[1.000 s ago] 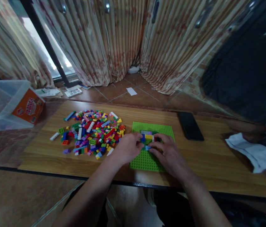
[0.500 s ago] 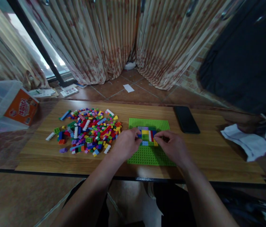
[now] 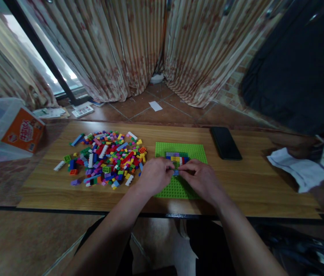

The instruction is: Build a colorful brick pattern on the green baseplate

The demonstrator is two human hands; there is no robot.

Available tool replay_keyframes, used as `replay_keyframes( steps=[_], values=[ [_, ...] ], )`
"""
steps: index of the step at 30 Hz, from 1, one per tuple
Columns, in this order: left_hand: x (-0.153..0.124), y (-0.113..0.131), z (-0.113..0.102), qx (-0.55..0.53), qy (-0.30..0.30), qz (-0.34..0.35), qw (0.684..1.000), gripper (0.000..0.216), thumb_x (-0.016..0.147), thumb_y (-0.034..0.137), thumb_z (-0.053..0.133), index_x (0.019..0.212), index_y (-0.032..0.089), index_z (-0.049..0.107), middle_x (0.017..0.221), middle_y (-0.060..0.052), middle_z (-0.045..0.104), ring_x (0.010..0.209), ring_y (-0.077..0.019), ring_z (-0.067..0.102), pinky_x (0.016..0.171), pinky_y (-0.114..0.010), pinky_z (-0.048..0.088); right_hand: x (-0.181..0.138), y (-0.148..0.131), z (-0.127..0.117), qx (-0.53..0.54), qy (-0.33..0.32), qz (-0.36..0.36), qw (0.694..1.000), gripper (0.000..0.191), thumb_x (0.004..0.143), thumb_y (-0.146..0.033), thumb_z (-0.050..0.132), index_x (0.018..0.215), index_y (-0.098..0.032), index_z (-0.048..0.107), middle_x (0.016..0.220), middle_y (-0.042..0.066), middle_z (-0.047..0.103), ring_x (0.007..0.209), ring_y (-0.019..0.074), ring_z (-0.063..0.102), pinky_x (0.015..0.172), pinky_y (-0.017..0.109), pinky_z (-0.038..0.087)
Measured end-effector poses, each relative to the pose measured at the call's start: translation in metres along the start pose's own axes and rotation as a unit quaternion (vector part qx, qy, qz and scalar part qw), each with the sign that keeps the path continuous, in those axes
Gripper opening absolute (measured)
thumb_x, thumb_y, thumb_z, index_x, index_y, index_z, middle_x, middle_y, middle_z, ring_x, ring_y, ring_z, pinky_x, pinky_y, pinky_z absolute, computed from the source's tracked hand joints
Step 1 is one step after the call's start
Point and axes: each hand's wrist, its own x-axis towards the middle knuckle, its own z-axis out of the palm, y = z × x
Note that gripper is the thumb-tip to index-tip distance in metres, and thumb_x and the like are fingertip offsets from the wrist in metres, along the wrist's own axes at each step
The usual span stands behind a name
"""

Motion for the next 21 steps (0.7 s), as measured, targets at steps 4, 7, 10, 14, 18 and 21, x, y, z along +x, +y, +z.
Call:
replay_keyframes(
  steps=[4, 7, 10, 14, 18, 21],
  values=[
    [0.0, 0.0, 0.002, -0.008, -0.003, 0.007, 1.0, 0.021, 0.082, 0.016, 0.056, 0.087, 0.022, 0.075, 0.085, -0.001, 0.073, 0.075, -0.0158, 0.065, 0.073, -0.026, 0.049, 0.001, -0.001, 0.0, -0.019, -0.001, -0.005, 1.0, 0.015, 0.083, -0.021, 0.061, 0.086, -0.023, 0.075, 0.086, 0.003, 0.067, 0.081, 0.0171, 0.062, 0.078, 0.032, 0.045],
    [-0.001, -0.001, 0.005, -0.012, 0.002, 0.01, 1.0, 0.023, 0.083, 0.015, 0.054, 0.087, 0.022, 0.075, 0.084, -0.001, 0.072, 0.076, -0.0156, 0.065, 0.075, -0.026, 0.049, 0.001, -0.002, 0.001, -0.028, -0.001, -0.008, 1.0, 0.015, 0.083, -0.021, 0.06, 0.086, -0.023, 0.075, 0.086, 0.004, 0.066, 0.08, 0.0173, 0.061, 0.078, 0.033, 0.045],
    [-0.001, -0.002, 0.008, 0.004, 0.01, 0.016, 1.0, 0.023, 0.084, 0.016, 0.052, 0.085, 0.022, 0.074, 0.084, -0.002, 0.072, 0.077, -0.0159, 0.065, 0.076, -0.026, 0.05, 0.001, -0.004, 0.002, -0.036, 0.0, -0.021, 0.999, 0.016, 0.083, -0.02, 0.059, 0.085, -0.022, 0.075, 0.084, 0.004, 0.066, 0.08, 0.0178, 0.061, 0.079, 0.033, 0.045],
    [-0.001, -0.001, 0.011, 0.058, 0.005, 0.017, 0.998, 0.026, 0.087, 0.02, 0.047, 0.081, 0.02, 0.072, 0.084, -0.005, 0.07, 0.08, -0.0181, 0.065, 0.075, -0.028, 0.05, 0.001, -0.006, 0.004, -0.049, -0.001, -0.041, 0.998, 0.019, 0.084, -0.017, 0.057, 0.084, -0.023, 0.075, 0.085, 0.005, 0.066, 0.08, 0.0176, 0.06, 0.078, 0.033, 0.045],
    [-0.001, 0.002, 0.012, 0.097, 0.001, 0.01, 0.995, 0.025, 0.087, 0.02, 0.046, 0.082, 0.021, 0.071, 0.089, -0.006, 0.068, 0.085, -0.0196, 0.064, 0.076, -0.03, 0.051, 0.003, -0.008, 0.006, -0.054, -0.009, -0.049, 0.997, 0.021, 0.085, -0.015, 0.056, 0.08, -0.021, 0.075, 0.087, 0.006, 0.065, 0.079, 0.0169, 0.06, 0.076, 0.031, 0.044],
    [0.0, 0.003, 0.012, 0.108, 0.004, 0.004, 0.994, 0.024, 0.087, 0.02, 0.047, 0.082, 0.021, 0.07, 0.088, -0.006, 0.068, 0.084, -0.0197, 0.064, 0.074, -0.029, 0.051, 0.004, -0.008, 0.007, -0.045, -0.01, -0.043, 0.998, 0.02, 0.084, -0.014, 0.057, 0.078, -0.021, 0.075, 0.086, 0.006, 0.065, 0.079, 0.0172, 0.06, 0.075, 0.031, 0.044]
  ],
)
